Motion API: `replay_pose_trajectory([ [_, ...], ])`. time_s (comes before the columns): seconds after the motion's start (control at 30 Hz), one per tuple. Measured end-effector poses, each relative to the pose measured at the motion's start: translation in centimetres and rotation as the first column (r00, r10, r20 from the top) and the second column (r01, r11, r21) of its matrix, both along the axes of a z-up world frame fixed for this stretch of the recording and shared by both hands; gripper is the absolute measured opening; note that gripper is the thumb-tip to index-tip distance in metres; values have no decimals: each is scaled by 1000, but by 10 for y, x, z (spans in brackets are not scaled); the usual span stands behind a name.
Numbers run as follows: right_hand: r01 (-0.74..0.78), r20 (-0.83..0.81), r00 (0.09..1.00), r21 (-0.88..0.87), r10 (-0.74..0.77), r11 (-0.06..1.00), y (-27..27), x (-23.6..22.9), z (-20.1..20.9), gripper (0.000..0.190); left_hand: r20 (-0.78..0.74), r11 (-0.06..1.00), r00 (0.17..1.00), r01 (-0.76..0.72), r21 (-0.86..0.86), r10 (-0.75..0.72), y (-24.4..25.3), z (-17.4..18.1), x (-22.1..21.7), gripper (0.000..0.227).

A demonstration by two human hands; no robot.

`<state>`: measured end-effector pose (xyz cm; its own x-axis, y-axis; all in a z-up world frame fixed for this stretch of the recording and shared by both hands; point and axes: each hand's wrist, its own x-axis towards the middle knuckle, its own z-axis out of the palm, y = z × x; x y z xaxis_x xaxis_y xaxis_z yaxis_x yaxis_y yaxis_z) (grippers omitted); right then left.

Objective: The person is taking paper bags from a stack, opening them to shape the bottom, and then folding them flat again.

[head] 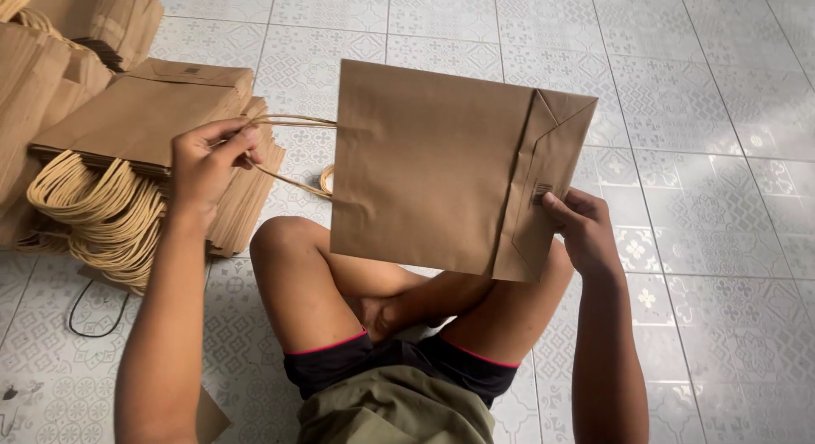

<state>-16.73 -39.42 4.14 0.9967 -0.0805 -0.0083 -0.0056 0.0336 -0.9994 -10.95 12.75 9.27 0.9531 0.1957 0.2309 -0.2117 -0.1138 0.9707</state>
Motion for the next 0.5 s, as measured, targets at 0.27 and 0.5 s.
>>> replay_pose_trajectory([
  [0.27,69,25,997,-22,-68,997,8,29,-3,23,97,999,995,-40,6,40,-7,-50,58,16],
  [0.5,95,5,996,-34,-95,995,12,52,-4,20,91,997,995,-53,47,49,-13,-48,76,15],
])
